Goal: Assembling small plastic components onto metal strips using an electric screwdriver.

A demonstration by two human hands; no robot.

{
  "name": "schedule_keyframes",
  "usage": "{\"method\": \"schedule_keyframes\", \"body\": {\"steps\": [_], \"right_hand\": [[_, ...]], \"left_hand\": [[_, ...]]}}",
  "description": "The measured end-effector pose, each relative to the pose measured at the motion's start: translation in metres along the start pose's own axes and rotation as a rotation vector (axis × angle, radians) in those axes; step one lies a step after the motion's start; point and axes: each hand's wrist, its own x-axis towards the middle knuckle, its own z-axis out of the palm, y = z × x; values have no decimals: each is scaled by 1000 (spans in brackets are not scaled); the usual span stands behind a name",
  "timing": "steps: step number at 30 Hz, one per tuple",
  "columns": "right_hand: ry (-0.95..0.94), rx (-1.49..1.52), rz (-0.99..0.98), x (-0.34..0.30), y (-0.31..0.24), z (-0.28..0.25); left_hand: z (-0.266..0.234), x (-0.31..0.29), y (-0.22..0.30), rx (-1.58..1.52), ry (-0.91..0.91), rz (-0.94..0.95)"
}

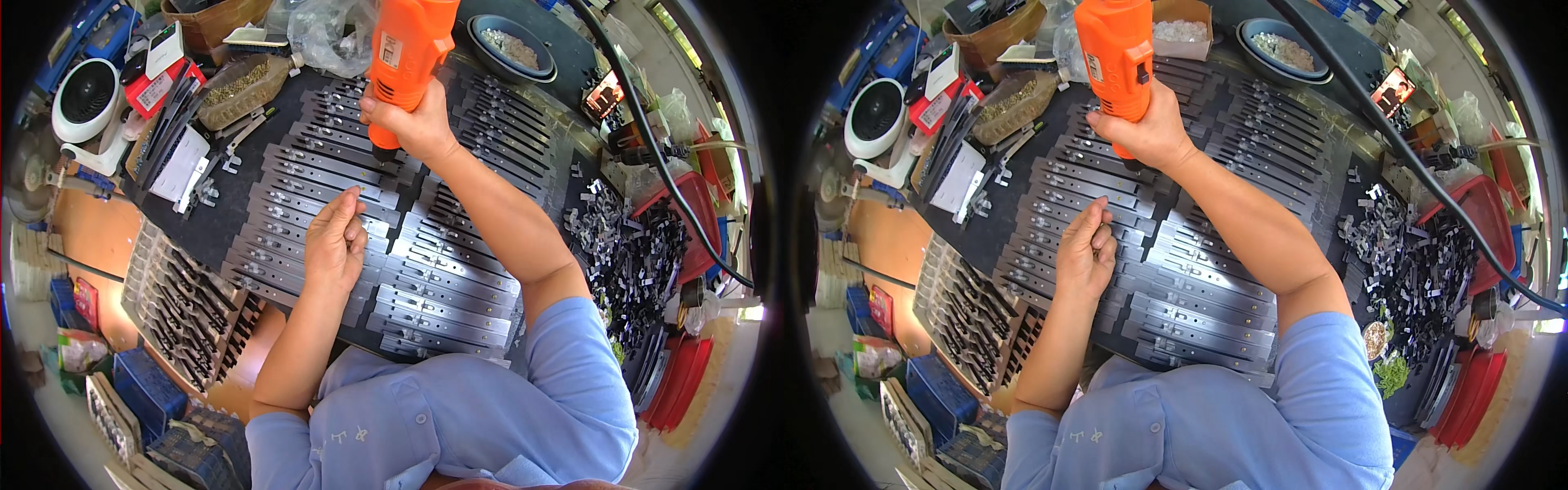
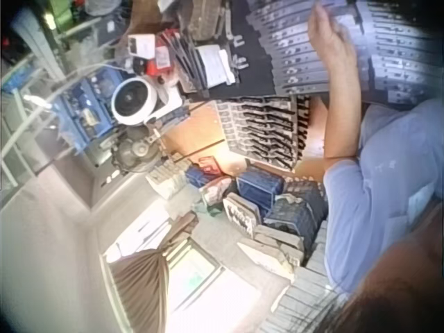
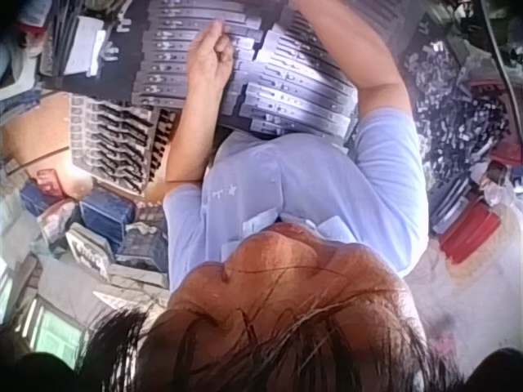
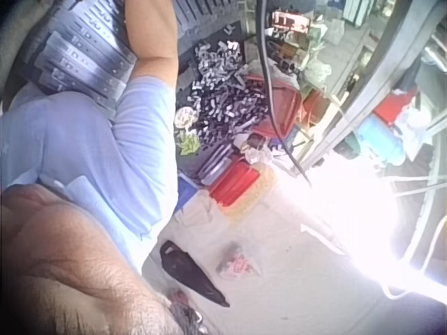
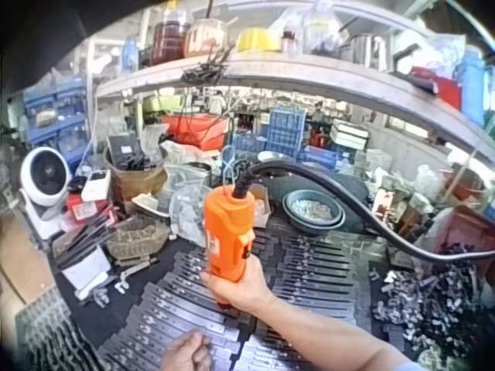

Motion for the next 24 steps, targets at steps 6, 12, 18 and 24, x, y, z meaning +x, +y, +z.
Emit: {"method": "schedule_keyframes", "body": {"steps": [6, 12, 18, 24], "right_hand": [[54, 179, 18, -2, -32, 0], [-37, 432, -56, -3, -81, -3], [-16, 480, -62, -8, -76, -7], [-43, 344, -65, -6, -65, -13]], "left_hand": [[5, 1, 0, -43, 1, 21], [2, 10, -10, -122, -134, -59], [13, 9, -13, -77, -222, -117], [17, 12, -9, -56, -130, -86]]}}
